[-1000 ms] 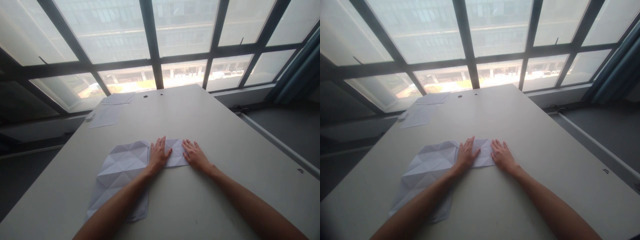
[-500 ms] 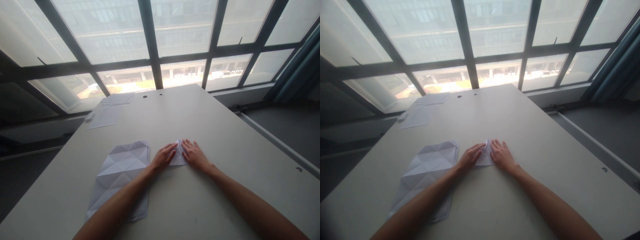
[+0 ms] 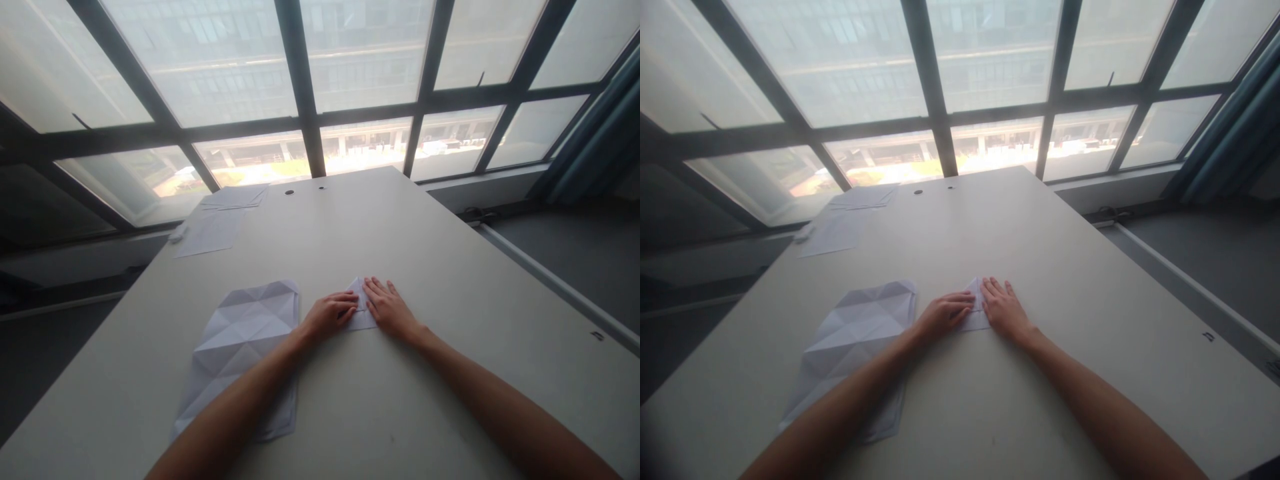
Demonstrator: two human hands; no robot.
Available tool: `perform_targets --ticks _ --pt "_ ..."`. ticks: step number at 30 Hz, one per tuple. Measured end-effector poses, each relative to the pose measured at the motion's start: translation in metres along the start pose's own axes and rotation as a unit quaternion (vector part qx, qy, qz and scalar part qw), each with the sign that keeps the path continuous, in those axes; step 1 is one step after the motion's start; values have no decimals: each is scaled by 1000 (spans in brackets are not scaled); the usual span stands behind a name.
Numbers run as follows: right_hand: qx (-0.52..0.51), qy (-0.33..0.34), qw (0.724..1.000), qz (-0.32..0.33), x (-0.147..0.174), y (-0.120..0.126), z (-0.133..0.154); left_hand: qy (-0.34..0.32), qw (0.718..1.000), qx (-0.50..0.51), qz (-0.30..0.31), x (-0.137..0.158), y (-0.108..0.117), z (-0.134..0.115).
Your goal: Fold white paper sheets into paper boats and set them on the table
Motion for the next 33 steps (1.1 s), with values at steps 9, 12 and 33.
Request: perform_targets --ticks 9,12,33 --pt "3 -1 1000 4 1 2 2 -40 999 -34 15 0 7 -9" --pt "2 1 1000 6 1 3 3 -46 998 -35 23 -1 6 -7" --pt "-3 -13 1000 -14 -2 11 8 -56 994 -72 62 0 15 -28"
Point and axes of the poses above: each hand's wrist, its own x-axis away from the middle knuckle, its own y-axis out of the back of the hand, z = x × y, the point moved 1 cm from there along -x, towards the middle knuckle, and after that the axes turned 7 degrees about y, right-handed, at the moved point
